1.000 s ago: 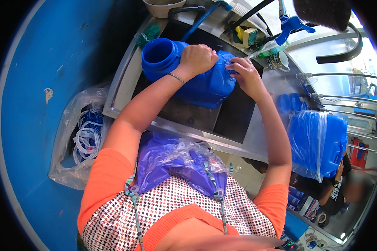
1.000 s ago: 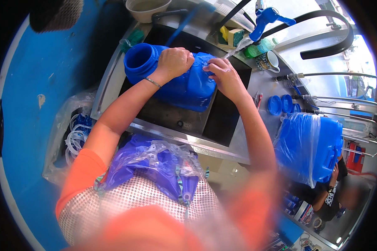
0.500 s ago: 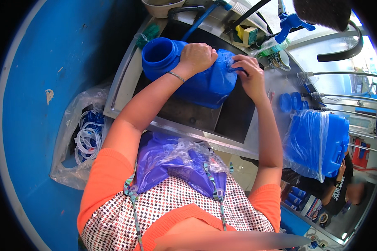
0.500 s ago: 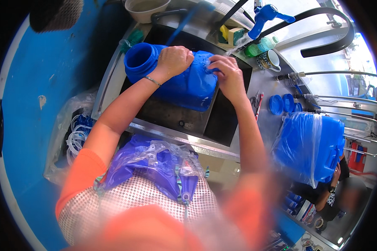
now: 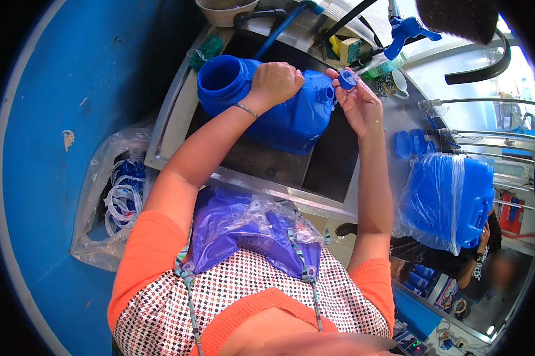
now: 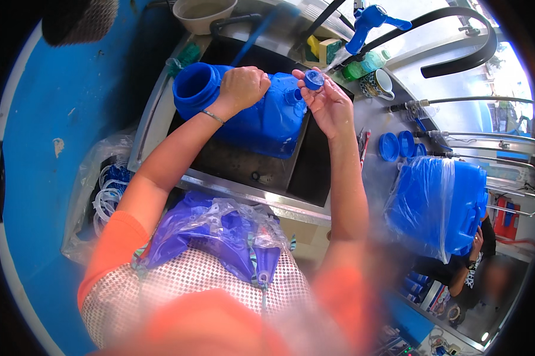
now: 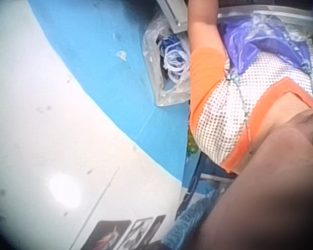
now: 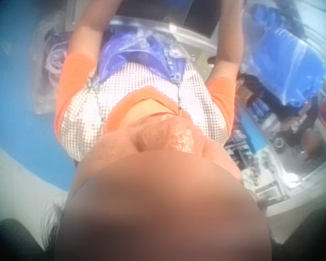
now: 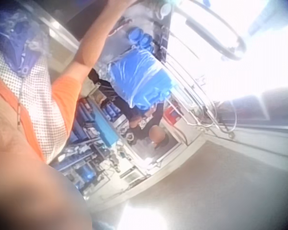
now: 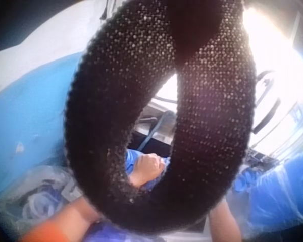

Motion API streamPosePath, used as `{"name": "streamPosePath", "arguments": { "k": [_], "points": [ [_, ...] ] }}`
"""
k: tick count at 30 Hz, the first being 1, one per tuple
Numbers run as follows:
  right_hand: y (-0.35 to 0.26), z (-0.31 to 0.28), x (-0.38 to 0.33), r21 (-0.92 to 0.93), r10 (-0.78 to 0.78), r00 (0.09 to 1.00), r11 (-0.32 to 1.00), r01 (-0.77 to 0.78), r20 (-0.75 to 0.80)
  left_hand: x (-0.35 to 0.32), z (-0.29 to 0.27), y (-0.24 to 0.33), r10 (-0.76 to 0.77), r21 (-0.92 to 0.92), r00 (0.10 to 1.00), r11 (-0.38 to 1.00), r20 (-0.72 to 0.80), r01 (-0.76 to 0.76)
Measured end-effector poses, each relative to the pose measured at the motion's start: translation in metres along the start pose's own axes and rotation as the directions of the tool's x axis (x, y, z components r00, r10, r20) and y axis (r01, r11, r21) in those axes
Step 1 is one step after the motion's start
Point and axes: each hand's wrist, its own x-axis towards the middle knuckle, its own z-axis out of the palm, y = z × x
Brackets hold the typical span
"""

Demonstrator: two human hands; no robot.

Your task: The person scrubs the inside and outside of a blue plastic container using a red brush and running water at a sink. They rinse the container, place it aside, and then handle a small blue plastic cap and a white cloth.

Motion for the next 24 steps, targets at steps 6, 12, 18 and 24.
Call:
{"name": "streamPosePath", "arguments": {
  "k": [6,12,18,24],
  "points": [
    [-0.005,-0.002,0.008,-0.543,-0.152,0.985,0.836,0.082,-0.085,0.004,0.003,-0.001,-0.005,0.042,1.0,0.999,0.0,0.005],
    [-0.003,0.011,0.022,-0.793,-0.126,0.965,0.599,-0.112,-0.232,0.004,0.001,0.0,-0.007,0.014,1.0,1.0,-0.01,0.007],
    [0.003,0.025,0.014,-0.9,-0.254,0.93,-0.412,0.143,0.265,0.005,0.003,-0.001,0.001,0.012,1.0,1.0,-0.016,-0.001],
    [-0.004,0.018,-0.012,-0.858,-0.118,0.949,-0.47,0.206,0.293,0.011,0.015,0.008,0.02,0.077,0.999,0.997,-0.043,-0.017]
  ]
}}
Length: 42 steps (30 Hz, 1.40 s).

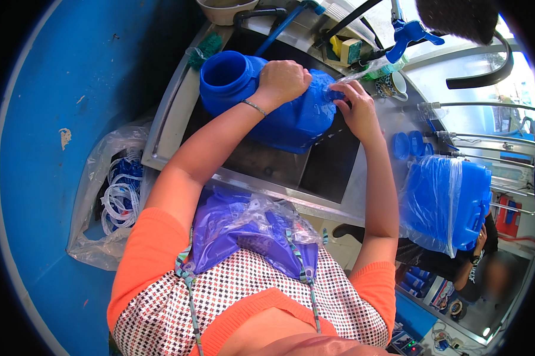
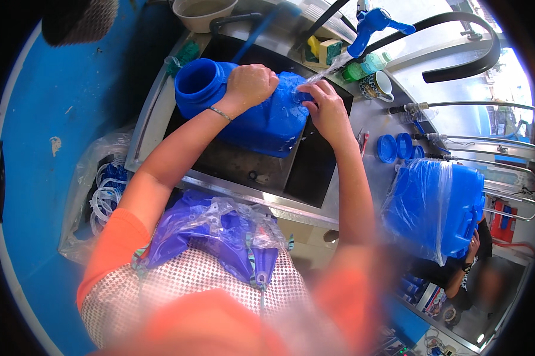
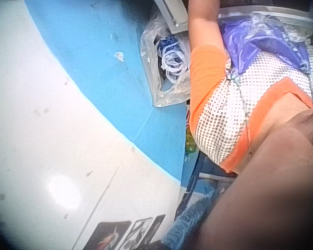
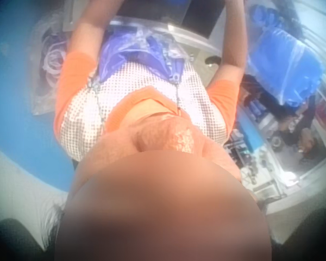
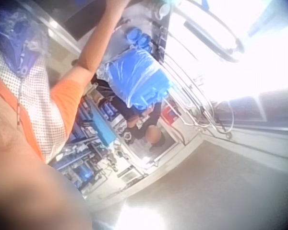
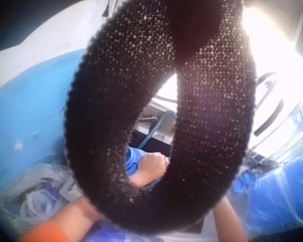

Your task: The person scrubs the inside and outside of a blue plastic container using a red brush and running water at a sink. They rinse the container, place it aside, and then handle a small blue plastic cap and a white cloth.

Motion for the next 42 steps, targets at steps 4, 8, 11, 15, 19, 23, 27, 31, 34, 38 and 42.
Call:
{"name": "streamPosePath", "arguments": {
  "k": [4,8,11,15,19,23,27,31,34,38,42],
  "points": [
    [0.01,-0.005,-0.005,-0.099,0.305,0.952,0.948,-0.303,0.008,0.005,0.012,0.019,0.095,-0.031,0.995,0.995,0.001,-0.095],
    [0.017,-0.014,-0.014,-0.07,0.678,0.729,0.735,-0.675,0.097,0.009,0.021,0.034,0.256,-0.065,0.966,0.964,-0.043,-0.258],
    [0.019,-0.018,-0.034,0.082,0.671,0.725,0.722,-0.687,0.156,0.012,0.028,0.04,0.322,-0.034,0.936,0.944,-0.141,-0.33],
    [0.017,-0.015,-0.064,-0.041,0.205,0.974,0.977,-0.21,-0.091,0.007,0.042,0.05,0.366,-0.068,0.907,0.92,-0.209,-0.387],
    [0.016,-0.017,-0.086,0.021,0.206,0.973,0.979,-0.205,-0.109,-0.005,0.05,0.052,0.441,-0.252,0.867,0.833,-0.233,-0.492],
    [0.017,-0.01,-0.104,-0.01,0.515,0.853,0.856,-0.518,-0.09,-0.033,0.054,0.058,0.199,-0.298,0.924,0.906,-0.327,-0.301],
    [0.028,-0.008,-0.113,-0.031,0.258,0.939,0.962,-0.271,-0.227,-0.037,0.06,0.046,0.436,-0.446,0.862,0.846,0.26,-0.294],
    [0.033,-0.012,-0.111,0.305,0.874,0.479,0.436,-0.847,0.079,-0.025,0.071,0.042,0.676,-0.285,0.722,0.728,0.147,-0.623],
    [0.026,-0.012,-0.111,0.262,0.732,0.681,0.661,-0.703,-0.021,-0.024,0.072,0.04,0.642,-0.231,0.742,0.765,0.191,-0.602],
    [0.011,-0.008,-0.114,-0.11,0.356,0.922,0.921,-0.374,-0.152,-0.032,0.063,0.035,0.606,-0.242,0.778,0.79,0.164,-0.564],
    [0.005,-0.009,-0.111,0.007,0.777,0.606,0.614,-0.789,0.168,-0.043,0.053,0.03,0.551,-0.274,0.827,0.817,0.114,-0.507]
  ]
}}
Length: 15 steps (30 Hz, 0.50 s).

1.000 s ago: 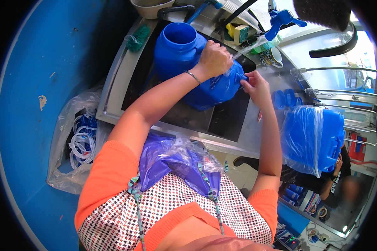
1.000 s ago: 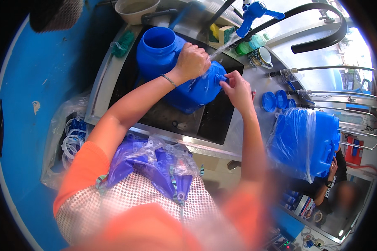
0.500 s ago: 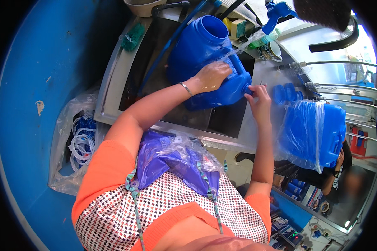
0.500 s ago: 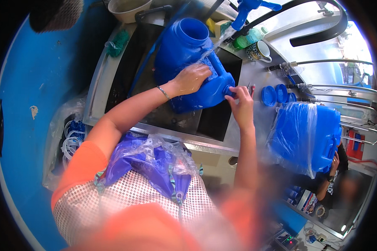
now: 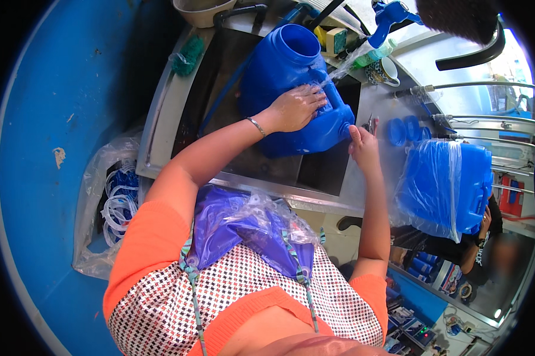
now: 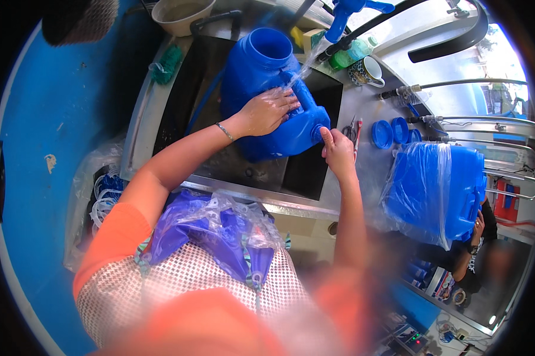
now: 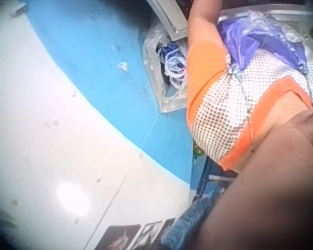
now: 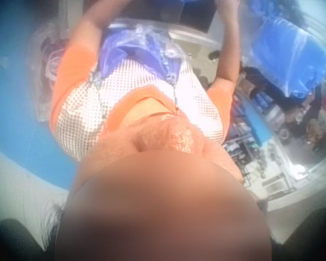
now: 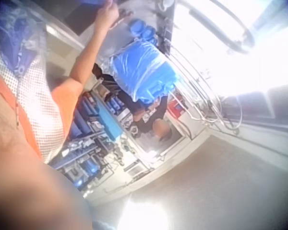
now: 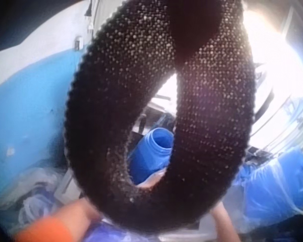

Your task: The person scrubs the inside and outside of a blue plastic container using a red brush and running water at a sink. They rinse the container, place it aside, and then handle a small blue plastic cap and a white cloth.

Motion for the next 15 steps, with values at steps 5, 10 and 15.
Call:
{"name": "streamPosePath", "arguments": {
  "k": [5,10,15],
  "points": [
    [-0.01,0.008,0.0,-0.295,-0.665,0.684,0.746,0.597,-0.298,-0.01,-0.005,0.002,0.0,0.008,0.999,1.0,-0.048,0.0],
    [-0.016,0.006,0.0,0.15,-0.051,0.992,0.986,0.068,-0.115,-0.01,-0.008,-0.001,-0.008,-0.016,0.997,1.0,-0.077,0.007],
    [-0.026,0.01,0.0,-0.458,-0.758,0.598,0.642,0.615,-0.26,-0.011,-0.01,-0.005,-0.017,-0.045,0.994,0.999,-0.109,0.012]
  ]
}}
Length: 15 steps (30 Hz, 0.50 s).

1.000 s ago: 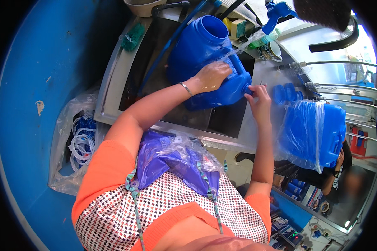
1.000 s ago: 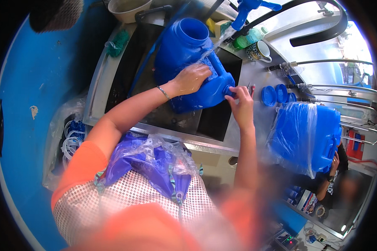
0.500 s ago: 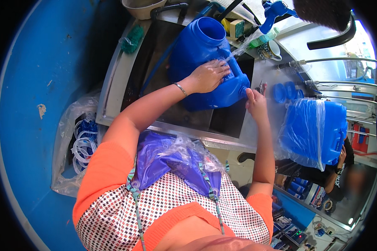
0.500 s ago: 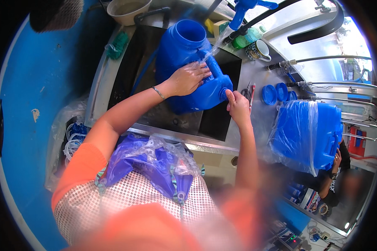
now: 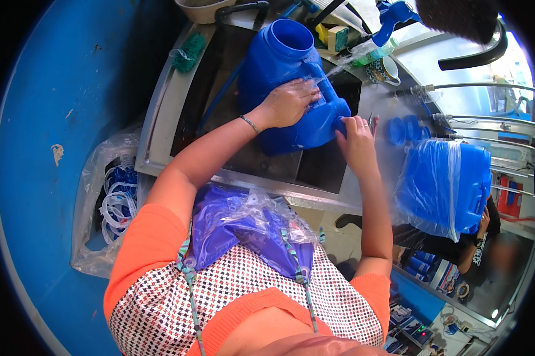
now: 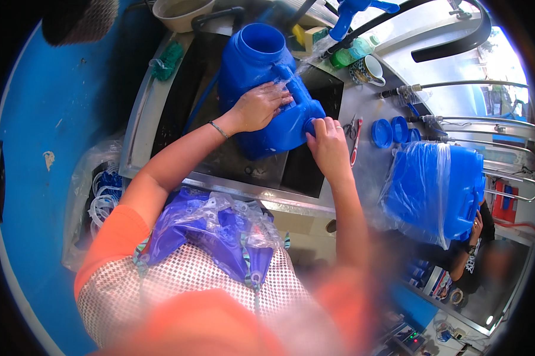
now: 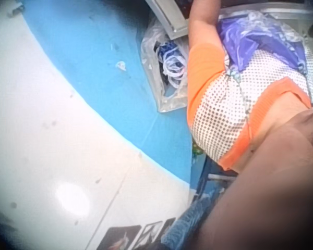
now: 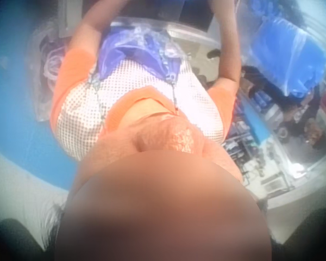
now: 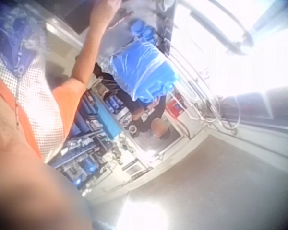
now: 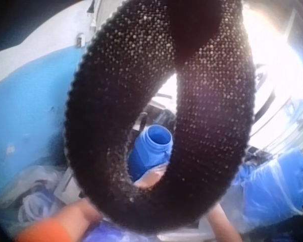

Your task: The person scrubs the inside and outside of a blue plastic container using a red brush and running water at a sink. They rinse the container, place it aside, and then handle a small blue plastic cap and a white cloth.

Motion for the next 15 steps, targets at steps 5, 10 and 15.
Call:
{"name": "streamPosePath", "arguments": {
  "k": [5,10,15],
  "points": [
    [0.005,0.007,0.004,0.279,0.668,0.627,0.563,-0.778,0.401,0.001,0.001,-0.005,-0.012,0.005,1.0,1.0,0.001,0.012],
    [0.015,0.014,-0.006,-0.16,-0.167,0.985,0.972,0.17,0.033,0.001,0.001,-0.005,-0.012,0.032,1.0,0.999,-0.013,0.013],
    [0.016,0.014,-0.005,0.013,0.588,0.748,0.783,-0.622,0.308,0.004,0.015,0.004,0.019,-0.005,0.996,1.0,-0.084,-0.02]
  ]
}}
